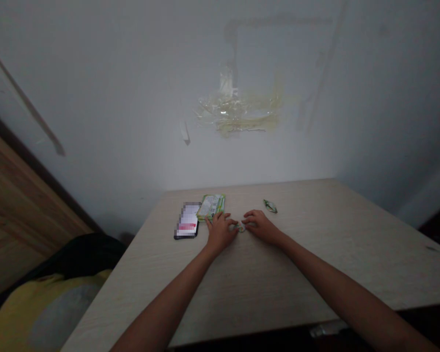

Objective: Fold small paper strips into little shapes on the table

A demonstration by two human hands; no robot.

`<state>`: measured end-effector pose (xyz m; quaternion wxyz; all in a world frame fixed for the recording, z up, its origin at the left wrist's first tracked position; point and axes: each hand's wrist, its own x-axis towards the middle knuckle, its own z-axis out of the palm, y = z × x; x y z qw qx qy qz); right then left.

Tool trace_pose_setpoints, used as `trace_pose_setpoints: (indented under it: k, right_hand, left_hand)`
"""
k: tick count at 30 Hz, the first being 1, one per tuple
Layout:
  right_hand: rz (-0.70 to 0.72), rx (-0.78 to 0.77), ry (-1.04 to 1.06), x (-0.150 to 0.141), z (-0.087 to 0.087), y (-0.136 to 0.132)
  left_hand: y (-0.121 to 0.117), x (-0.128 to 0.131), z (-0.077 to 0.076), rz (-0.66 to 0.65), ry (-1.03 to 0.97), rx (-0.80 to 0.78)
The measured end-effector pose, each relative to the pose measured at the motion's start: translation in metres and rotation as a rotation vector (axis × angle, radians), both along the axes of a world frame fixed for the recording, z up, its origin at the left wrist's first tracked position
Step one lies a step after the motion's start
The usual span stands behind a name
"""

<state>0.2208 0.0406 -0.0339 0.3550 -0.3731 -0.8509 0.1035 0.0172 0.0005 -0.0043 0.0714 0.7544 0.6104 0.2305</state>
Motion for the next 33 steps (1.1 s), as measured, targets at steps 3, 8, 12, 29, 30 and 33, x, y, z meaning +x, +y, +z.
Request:
trace_pose_setpoints:
  k: [3,8,12,29,30,33]
  right_hand:
    - [0.001,-0.005,0.005,-0.001,0.001,-0.001]
    - [-0.001,-0.009,0.021,-0.002,0.001,-0.002]
    - [-0.010,-0.023,0.019,-0.003,0.000,0.000]
    - [0.034,-0.043,0.148,-0.002,0.007,-0.001]
    - [0.035,-0.042,0.160,-0.002,0.008,-0.001]
    - [0.037,-0.038,0.189,-0.003,0.009,-0.001]
  left_hand:
    - [0.001,0.001,-0.001,-0.004,-0.010,-0.004]
    - [0.002,0.004,-0.001,0.003,-0.037,-0.018]
    - [0.002,0.004,-0.002,0.011,-0.062,-0.018]
    - [0.000,0.003,0.001,0.028,-0.247,0.057]
    - [0.000,0.003,0.001,0.032,-0.260,0.069]
    - [-0.001,0.003,0.002,0.039,-0.292,0.101]
